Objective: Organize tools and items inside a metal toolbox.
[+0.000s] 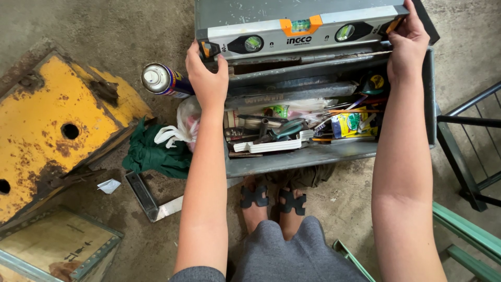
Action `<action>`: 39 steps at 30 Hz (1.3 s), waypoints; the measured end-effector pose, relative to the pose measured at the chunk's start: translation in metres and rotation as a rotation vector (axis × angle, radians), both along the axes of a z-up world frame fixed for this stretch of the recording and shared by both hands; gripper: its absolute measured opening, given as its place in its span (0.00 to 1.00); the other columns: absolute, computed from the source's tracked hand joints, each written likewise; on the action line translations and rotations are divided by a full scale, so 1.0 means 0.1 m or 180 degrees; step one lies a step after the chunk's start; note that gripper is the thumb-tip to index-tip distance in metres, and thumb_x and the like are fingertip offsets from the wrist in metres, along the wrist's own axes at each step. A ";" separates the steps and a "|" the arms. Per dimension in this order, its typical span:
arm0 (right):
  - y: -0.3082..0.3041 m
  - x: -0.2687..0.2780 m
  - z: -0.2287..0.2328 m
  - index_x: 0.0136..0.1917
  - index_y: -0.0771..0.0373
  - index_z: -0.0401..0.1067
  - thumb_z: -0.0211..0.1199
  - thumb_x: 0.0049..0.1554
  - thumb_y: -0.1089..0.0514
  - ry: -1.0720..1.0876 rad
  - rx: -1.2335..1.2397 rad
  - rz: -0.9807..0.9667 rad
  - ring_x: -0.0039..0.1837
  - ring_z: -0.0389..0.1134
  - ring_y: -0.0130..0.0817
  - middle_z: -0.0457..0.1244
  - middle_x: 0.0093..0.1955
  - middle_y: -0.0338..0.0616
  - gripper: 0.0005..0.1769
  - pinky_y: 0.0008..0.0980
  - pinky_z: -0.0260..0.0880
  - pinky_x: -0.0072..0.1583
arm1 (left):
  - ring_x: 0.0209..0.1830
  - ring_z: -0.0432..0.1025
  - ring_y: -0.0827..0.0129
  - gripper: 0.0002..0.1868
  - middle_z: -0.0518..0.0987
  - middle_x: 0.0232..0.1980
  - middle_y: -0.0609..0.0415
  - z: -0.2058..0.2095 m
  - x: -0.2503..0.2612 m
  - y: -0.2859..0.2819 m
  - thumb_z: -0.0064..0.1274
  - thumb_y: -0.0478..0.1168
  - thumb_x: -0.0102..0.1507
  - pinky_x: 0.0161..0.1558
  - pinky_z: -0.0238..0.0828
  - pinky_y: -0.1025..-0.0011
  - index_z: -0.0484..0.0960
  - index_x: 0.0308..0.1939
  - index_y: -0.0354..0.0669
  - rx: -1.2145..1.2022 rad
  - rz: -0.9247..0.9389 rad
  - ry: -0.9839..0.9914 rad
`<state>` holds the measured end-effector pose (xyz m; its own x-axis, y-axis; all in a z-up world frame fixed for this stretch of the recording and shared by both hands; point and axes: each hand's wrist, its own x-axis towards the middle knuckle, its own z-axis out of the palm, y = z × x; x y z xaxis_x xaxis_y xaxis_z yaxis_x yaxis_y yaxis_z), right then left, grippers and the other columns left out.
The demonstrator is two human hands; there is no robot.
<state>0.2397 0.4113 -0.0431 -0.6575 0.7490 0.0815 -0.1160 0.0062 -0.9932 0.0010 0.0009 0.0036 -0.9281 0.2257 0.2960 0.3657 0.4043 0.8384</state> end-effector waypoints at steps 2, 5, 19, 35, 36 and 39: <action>0.00 0.01 -0.01 0.83 0.63 0.62 0.51 0.61 0.84 0.0030 -0.0006 0.0021 0.70 0.67 0.28 0.66 0.72 0.41 0.40 0.27 0.67 0.71 | 0.67 0.71 0.49 0.30 0.75 0.64 0.42 -0.02 0.00 0.00 0.60 0.36 0.64 0.66 0.69 0.57 0.68 0.68 0.40 -0.0003 -0.0002 0.0023; 0.00 0.01 0.00 0.83 0.63 0.62 0.51 0.61 0.84 0.0048 0.0010 0.0037 0.71 0.67 0.28 0.66 0.72 0.41 0.40 0.27 0.67 0.72 | 0.67 0.70 0.49 0.30 0.75 0.65 0.42 -0.02 0.00 -0.01 0.60 0.36 0.64 0.66 0.69 0.57 0.68 0.68 0.40 -0.0007 -0.0011 0.0049; 0.03 0.02 -0.04 0.83 0.63 0.61 0.50 0.62 0.84 0.0026 0.0040 0.0068 0.73 0.67 0.30 0.66 0.74 0.43 0.40 0.29 0.66 0.74 | 0.67 0.70 0.49 0.30 0.75 0.64 0.42 -0.04 -0.01 0.00 0.60 0.36 0.64 0.66 0.69 0.57 0.68 0.68 0.40 -0.0013 -0.0013 0.0082; 0.00 -0.01 -0.02 0.83 0.64 0.61 0.50 0.60 0.85 0.0019 0.0070 0.0052 0.70 0.67 0.28 0.66 0.72 0.42 0.41 0.26 0.66 0.72 | 0.67 0.70 0.49 0.30 0.74 0.65 0.42 -0.04 -0.01 -0.01 0.61 0.36 0.63 0.67 0.68 0.57 0.68 0.67 0.41 0.0000 -0.0022 0.0054; 0.00 -0.01 -0.03 0.84 0.64 0.61 0.50 0.60 0.85 0.0028 0.0110 0.0059 0.70 0.67 0.28 0.65 0.71 0.42 0.42 0.27 0.66 0.71 | 0.67 0.70 0.49 0.30 0.74 0.64 0.42 -0.03 -0.01 -0.01 0.61 0.36 0.63 0.66 0.68 0.57 0.67 0.68 0.40 -0.0002 -0.0019 0.0052; -0.06 -0.01 0.05 0.83 0.64 0.60 0.49 0.59 0.85 0.0014 0.0121 0.0055 0.72 0.67 0.28 0.65 0.74 0.43 0.43 0.26 0.66 0.74 | 0.66 0.70 0.48 0.30 0.74 0.64 0.41 -0.02 -0.02 0.00 0.61 0.36 0.63 0.66 0.68 0.57 0.68 0.67 0.40 -0.0040 -0.0004 0.0052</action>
